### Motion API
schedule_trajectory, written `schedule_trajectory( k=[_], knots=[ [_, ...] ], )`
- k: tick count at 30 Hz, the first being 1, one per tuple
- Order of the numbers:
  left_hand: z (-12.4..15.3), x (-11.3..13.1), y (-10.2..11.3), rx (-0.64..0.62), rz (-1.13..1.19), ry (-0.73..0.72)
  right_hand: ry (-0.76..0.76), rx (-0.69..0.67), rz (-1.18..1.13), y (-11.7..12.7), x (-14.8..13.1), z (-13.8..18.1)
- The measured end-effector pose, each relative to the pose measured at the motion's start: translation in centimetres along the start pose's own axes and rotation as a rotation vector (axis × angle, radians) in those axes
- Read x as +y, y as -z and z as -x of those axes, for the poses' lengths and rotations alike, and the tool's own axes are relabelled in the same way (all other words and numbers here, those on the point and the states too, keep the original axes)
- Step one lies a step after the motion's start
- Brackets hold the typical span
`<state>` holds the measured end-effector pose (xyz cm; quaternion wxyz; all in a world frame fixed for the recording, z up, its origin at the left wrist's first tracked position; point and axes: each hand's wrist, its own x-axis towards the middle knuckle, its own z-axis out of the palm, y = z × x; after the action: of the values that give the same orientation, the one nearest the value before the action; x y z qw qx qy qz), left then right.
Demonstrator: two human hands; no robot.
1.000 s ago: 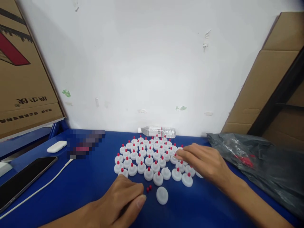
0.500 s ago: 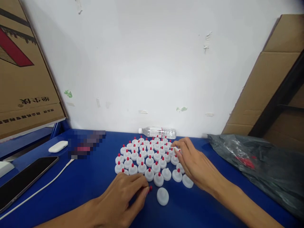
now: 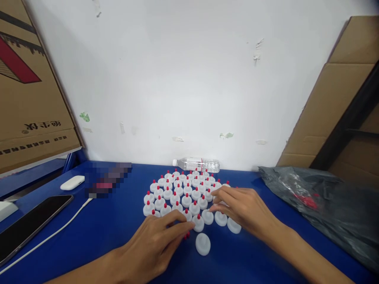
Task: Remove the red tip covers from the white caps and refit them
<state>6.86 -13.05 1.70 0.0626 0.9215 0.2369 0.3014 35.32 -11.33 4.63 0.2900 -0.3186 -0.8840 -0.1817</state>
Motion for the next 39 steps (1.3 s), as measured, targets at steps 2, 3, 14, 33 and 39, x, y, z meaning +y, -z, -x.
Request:
schedule_trajectory(
  k=[2,3,14,33,39],
  knots=[
    [0.0,-0.1,-0.2,0.013,0.014,0.015,-0.010,0.026,-0.020,0.0,0.0,-0.1],
    [0.0,-0.2,-0.3,0.021,0.024,0.022,-0.017,0.032,-0.035,0.0,0.0,-0.1],
    [0.0,0.0,0.2,0.017,0.022,-0.011,0.014,0.069,0.084,0.0,-0.3,-0.7],
    [0.4,0.6,-0.2,-0.261,-0.120,0.206,-0.031,-0.141,-0.043,-1.1,0.3,0.0],
    [0.2,0.6,0.0,-0.303,-0.113,0.239,-0.096,-0.227,-0.032,-0.9,0.5,0.0]
  ],
)
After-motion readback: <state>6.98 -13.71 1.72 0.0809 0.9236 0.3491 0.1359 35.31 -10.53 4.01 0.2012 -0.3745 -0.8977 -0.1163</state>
